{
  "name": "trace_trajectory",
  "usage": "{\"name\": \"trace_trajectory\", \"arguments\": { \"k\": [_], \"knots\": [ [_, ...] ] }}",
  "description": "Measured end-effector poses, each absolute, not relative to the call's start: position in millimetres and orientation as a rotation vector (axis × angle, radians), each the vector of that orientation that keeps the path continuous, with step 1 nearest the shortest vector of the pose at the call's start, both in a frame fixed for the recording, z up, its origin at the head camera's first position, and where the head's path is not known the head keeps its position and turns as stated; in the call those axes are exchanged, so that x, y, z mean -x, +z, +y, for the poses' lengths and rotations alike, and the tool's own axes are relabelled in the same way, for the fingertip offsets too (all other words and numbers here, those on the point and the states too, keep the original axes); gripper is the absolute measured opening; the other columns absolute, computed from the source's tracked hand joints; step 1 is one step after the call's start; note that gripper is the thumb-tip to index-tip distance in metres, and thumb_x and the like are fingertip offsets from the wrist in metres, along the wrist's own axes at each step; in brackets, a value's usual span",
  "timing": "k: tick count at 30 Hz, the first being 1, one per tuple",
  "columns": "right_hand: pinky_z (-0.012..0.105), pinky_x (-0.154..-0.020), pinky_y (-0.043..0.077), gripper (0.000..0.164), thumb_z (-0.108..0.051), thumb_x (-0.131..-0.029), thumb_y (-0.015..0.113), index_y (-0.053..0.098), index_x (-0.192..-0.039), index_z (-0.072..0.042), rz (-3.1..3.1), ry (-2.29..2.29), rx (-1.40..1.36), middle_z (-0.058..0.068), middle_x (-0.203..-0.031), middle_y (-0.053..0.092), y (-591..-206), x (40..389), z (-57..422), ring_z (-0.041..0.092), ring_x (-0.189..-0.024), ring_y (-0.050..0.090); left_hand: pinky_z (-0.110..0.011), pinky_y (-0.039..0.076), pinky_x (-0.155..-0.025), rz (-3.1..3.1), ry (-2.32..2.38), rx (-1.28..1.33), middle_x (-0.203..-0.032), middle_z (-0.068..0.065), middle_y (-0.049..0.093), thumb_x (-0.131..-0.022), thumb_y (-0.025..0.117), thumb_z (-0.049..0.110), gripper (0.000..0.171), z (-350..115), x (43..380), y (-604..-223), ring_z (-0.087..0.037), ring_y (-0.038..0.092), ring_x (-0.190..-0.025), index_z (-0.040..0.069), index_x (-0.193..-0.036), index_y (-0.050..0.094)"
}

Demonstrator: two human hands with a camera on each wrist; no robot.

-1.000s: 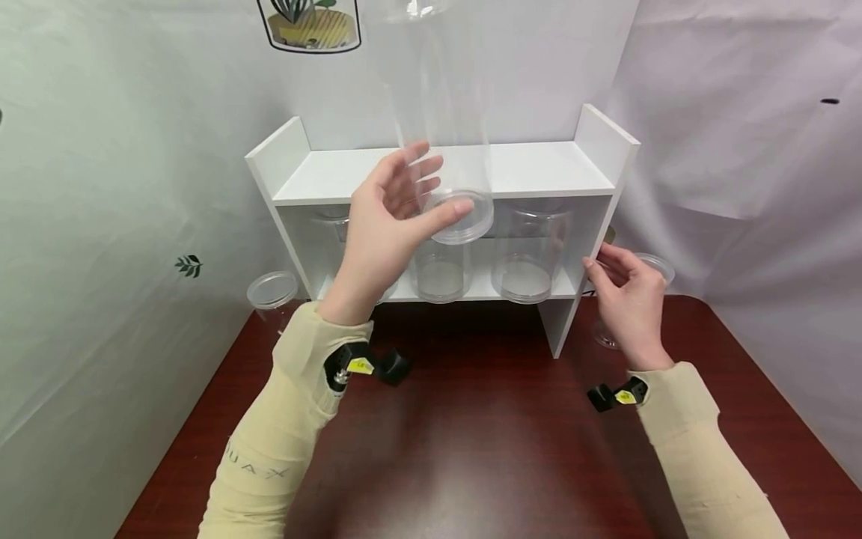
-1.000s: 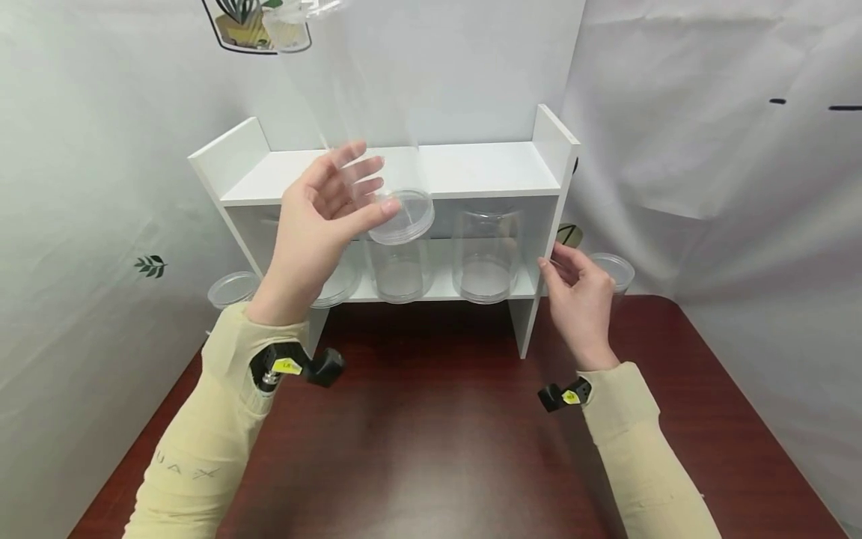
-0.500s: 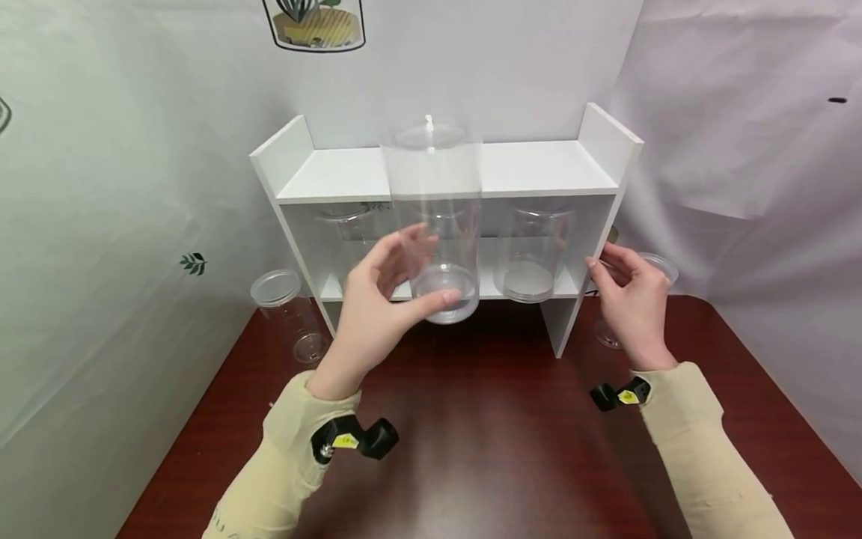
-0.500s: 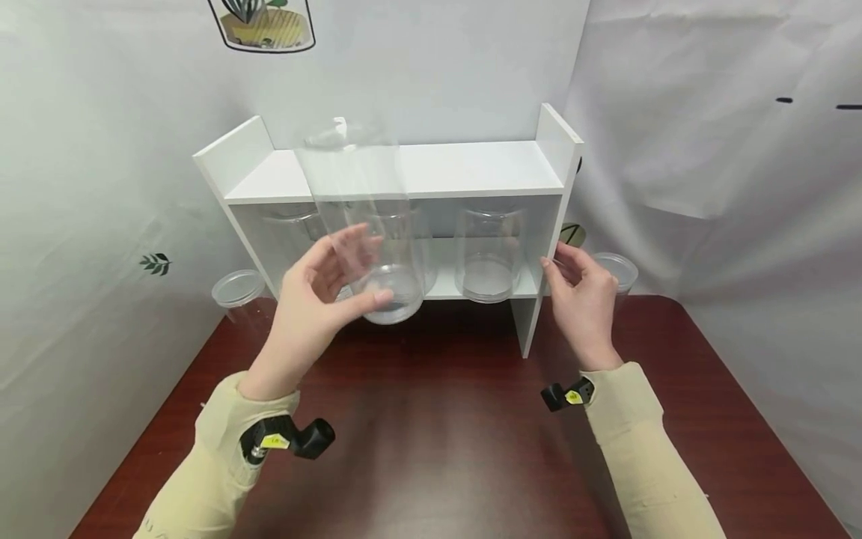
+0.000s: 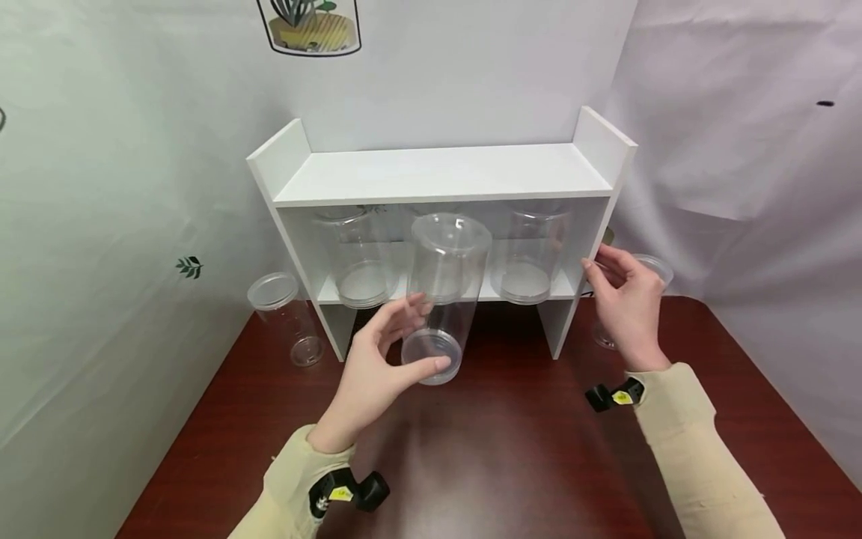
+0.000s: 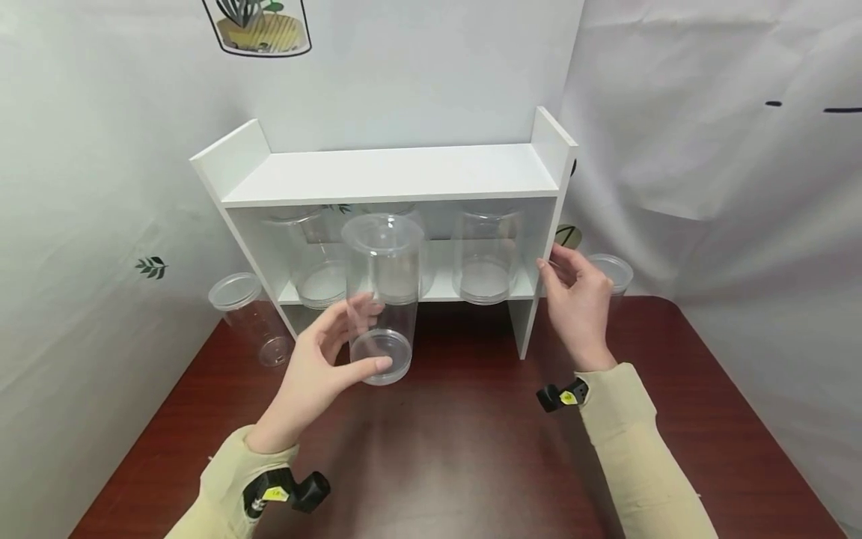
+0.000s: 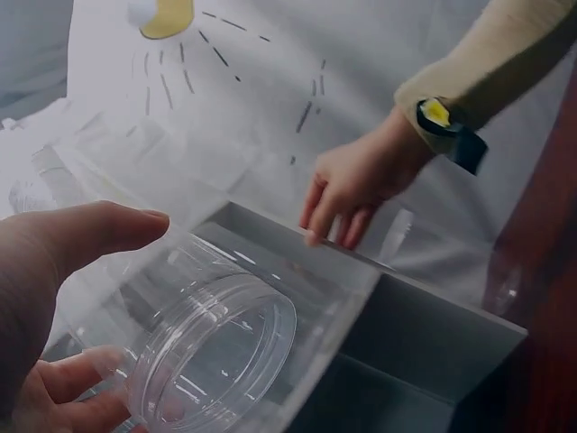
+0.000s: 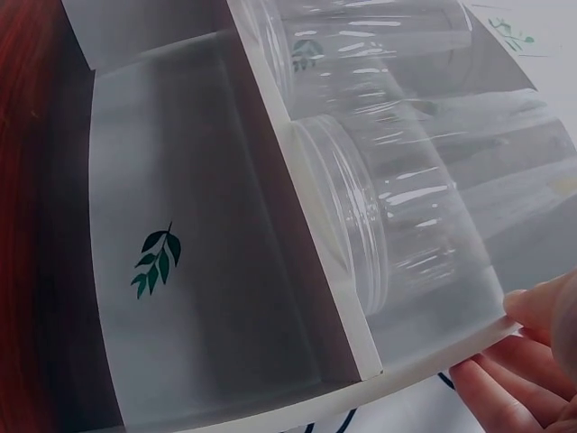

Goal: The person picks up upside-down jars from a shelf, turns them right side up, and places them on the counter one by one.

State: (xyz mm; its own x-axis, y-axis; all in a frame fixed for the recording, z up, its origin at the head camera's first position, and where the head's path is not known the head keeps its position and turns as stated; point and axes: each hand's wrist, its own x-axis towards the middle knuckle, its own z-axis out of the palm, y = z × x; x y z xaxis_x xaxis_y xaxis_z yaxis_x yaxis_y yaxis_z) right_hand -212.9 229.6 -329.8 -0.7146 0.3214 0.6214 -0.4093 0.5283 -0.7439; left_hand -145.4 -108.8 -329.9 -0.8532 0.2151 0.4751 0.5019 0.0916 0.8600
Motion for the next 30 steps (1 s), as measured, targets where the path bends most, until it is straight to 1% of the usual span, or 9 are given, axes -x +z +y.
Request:
{"name": "trace_trajectory", "arguments": {
  "k": [6,10,14,17,18,22,25,27,30],
  "knots": [
    [0.016,-0.082,0.054,0.035,-0.016,-0.095,0.075,0.071,-0.126,-0.002,-2.036,1.25,-0.066,0.012,-0.116,0.073,-328,214,226,0.007,-0.098,0.07,-0.039,0.044,-0.104,-2.183,-1.874,0.654,-0.132,-0.009,0.066,-0.074,0.09,0.002,0.073,-111,146,-356,-0.035,0.06,-0.118,0.007,-0.137,0.054],
    [0.016,-0.084,0.054,0.039,-0.018,-0.096,0.074,0.068,-0.132,-0.006,-2.045,1.375,-0.063,0.012,-0.123,0.07,-327,209,228,0.008,-0.104,0.069,-0.038,0.044,-0.103,-2.198,-1.875,0.632,-0.131,-0.009,0.066,-0.073,0.091,0.002,0.07,-109,145,-366,-0.035,0.059,-0.118,0.005,-0.134,0.056],
    [0.023,-0.095,0.052,0.043,-0.009,-0.094,0.073,0.064,-0.136,-0.006,-1.918,1.446,-0.084,0.011,-0.131,0.066,-317,184,218,0.013,-0.115,0.065,-0.037,0.045,-0.102,-2.212,-1.864,0.626,-0.13,-0.006,0.067,-0.073,0.091,0.005,0.069,-107,144,-370,-0.033,0.059,-0.117,0.006,-0.134,0.059],
    [0.033,-0.102,0.049,0.044,0.004,-0.088,0.075,0.064,-0.131,0.003,-1.738,1.379,-0.21,0.017,-0.13,0.064,-304,157,199,0.021,-0.12,0.062,-0.038,0.045,-0.102,-2.237,-1.85,0.612,-0.128,-0.002,0.068,-0.073,0.092,0.008,0.069,-107,144,-371,-0.027,0.06,-0.117,0.012,-0.134,0.061],
    [0.032,-0.099,0.051,0.044,0.005,-0.085,0.076,0.065,-0.128,0.006,-1.69,1.342,-0.273,0.02,-0.128,0.065,-299,148,192,0.022,-0.119,0.062,-0.038,0.045,-0.102,-2.249,-1.844,0.603,-0.127,0.0,0.068,-0.072,0.092,0.009,0.07,-107,143,-371,-0.024,0.06,-0.117,0.014,-0.134,0.061],
    [0.027,-0.095,0.05,0.046,-0.018,-0.087,0.083,0.067,-0.116,0.014,-1.65,1.122,-0.605,0.027,-0.121,0.066,-291,128,173,0.029,-0.113,0.063,-0.035,0.045,-0.102,-2.271,-1.802,0.588,-0.126,0.005,0.068,-0.072,0.094,0.013,0.07,-105,143,-371,-0.016,0.06,-0.117,0.02,-0.133,0.061],
    [0.033,-0.104,0.045,0.061,-0.044,-0.09,0.078,0.069,-0.116,0.01,-1.761,0.922,-0.83,0.026,-0.125,0.065,-296,123,166,0.035,-0.118,0.06,-0.032,0.049,-0.097,-2.287,-1.728,0.605,-0.124,0.006,0.067,-0.07,0.095,0.016,0.07,-102,143,-372,-0.013,0.062,-0.114,0.02,-0.132,0.061],
    [0.042,-0.113,0.037,0.062,-0.046,-0.089,0.078,0.068,-0.123,0.004,-1.877,0.826,-0.951,0.022,-0.133,0.062,-305,123,163,0.039,-0.127,0.054,-0.032,0.05,-0.093,-2.314,-1.643,0.616,-0.123,0.007,0.067,-0.069,0.096,0.019,0.071,-100,144,-373,-0.011,0.062,-0.111,0.02,-0.131,0.062],
    [0.05,-0.117,0.03,0.069,-0.041,-0.08,0.087,0.064,-0.134,-0.004,-2.063,0.713,-1.059,0.014,-0.145,0.054,-322,127,161,0.036,-0.138,0.045,-0.034,0.051,-0.089,-2.358,-1.531,0.62,-0.12,0.008,0.067,-0.067,0.097,0.024,0.071,-98,143,-374,-0.01,0.061,-0.108,0.021,-0.129,0.063]
  ]
}}
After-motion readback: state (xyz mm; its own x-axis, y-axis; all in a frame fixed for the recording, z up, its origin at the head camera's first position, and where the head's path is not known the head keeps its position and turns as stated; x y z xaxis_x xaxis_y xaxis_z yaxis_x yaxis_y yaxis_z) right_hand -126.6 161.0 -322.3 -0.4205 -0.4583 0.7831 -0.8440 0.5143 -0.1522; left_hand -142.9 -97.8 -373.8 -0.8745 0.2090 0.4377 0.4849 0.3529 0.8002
